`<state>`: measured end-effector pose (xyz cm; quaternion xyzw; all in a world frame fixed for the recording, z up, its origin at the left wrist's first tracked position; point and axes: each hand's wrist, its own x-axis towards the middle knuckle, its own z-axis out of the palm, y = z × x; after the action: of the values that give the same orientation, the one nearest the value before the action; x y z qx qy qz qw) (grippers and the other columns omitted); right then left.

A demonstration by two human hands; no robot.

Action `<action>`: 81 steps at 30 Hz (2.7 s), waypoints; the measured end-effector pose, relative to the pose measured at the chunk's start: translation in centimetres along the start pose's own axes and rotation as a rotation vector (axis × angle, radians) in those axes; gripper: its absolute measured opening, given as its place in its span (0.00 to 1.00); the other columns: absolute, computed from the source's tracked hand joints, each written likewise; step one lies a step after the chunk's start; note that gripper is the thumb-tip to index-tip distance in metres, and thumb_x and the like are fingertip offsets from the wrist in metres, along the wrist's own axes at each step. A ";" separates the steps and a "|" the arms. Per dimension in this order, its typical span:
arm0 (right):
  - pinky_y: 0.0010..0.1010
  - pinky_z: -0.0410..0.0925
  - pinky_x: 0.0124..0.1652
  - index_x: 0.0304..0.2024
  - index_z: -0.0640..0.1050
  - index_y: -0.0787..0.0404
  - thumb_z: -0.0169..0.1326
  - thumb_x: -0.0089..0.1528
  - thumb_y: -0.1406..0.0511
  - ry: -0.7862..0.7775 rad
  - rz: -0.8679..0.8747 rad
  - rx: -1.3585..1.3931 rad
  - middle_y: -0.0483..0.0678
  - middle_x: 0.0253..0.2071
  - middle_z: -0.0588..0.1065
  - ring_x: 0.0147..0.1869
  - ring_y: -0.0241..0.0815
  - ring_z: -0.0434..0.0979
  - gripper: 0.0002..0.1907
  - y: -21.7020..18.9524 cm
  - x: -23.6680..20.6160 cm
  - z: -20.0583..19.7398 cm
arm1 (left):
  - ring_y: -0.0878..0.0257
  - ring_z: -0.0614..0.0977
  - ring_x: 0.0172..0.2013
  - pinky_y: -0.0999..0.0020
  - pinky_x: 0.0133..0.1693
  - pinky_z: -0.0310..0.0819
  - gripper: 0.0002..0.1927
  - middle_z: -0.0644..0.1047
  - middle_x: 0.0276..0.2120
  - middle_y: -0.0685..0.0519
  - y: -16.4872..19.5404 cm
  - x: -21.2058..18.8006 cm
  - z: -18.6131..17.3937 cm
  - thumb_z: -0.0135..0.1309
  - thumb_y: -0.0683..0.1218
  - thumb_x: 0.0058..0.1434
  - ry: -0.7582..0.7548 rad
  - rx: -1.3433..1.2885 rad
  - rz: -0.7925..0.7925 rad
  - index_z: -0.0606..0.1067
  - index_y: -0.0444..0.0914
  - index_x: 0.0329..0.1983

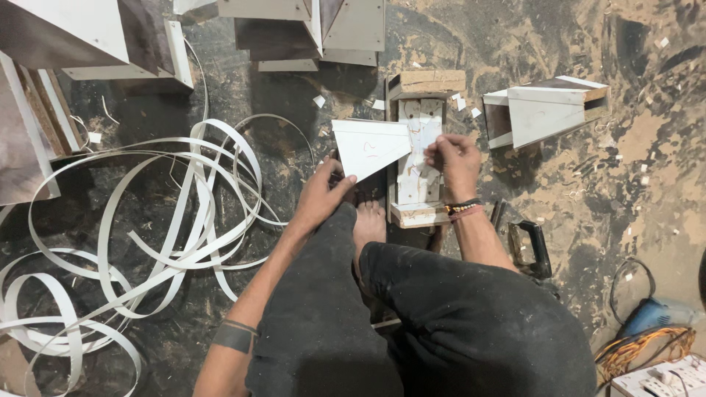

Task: The person sits on the workshop floor and applies white edge banding tape to the edges of small angled wood composite pieces. They press the tape along a board edge, then run a hand-held iron along the tape to heat-activate the adhesive, and press the taped edge to secure it, repeating the process on additional pieces.

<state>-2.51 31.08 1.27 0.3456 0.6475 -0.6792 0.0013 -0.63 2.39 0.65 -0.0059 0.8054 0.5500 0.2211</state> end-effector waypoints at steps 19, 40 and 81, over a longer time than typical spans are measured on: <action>0.34 0.74 0.55 0.50 0.76 0.64 0.64 0.63 0.64 -0.392 -0.235 -0.112 0.47 0.57 0.74 0.59 0.40 0.75 0.16 -3.8 -4.8 0.4 | 0.69 0.82 0.43 0.72 0.48 0.76 0.21 0.82 0.44 0.53 1.6 1.8 -0.5 0.51 0.54 0.72 -0.034 -0.764 0.027 0.77 0.32 0.54; 0.37 0.77 0.50 0.63 0.63 0.66 0.62 0.61 0.43 0.255 -0.669 -0.122 0.52 0.51 0.72 0.52 0.45 0.78 0.44 -5.9 -6.3 -8.1 | 0.65 0.82 0.44 0.69 0.43 0.81 0.18 0.80 0.45 0.52 2.7 1.2 0.2 0.48 0.52 0.72 -0.306 -0.623 -0.056 0.72 0.39 0.58; 0.49 0.62 0.62 0.66 0.66 0.62 0.71 0.55 0.66 -0.252 -1.229 -0.912 0.62 0.64 0.66 0.66 0.66 0.67 0.40 -15.0 5.9 14.1 | 0.49 0.69 0.64 0.50 0.65 0.59 0.21 0.74 0.58 0.44 -0.2 0.9 -3.4 0.53 0.43 0.58 0.138 0.920 0.482 0.74 0.36 0.55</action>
<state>-20.37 23.72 10.61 -0.1900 0.9336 -0.2583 -0.1598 -2.59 -0.49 1.10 0.2410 0.9549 0.1729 0.0145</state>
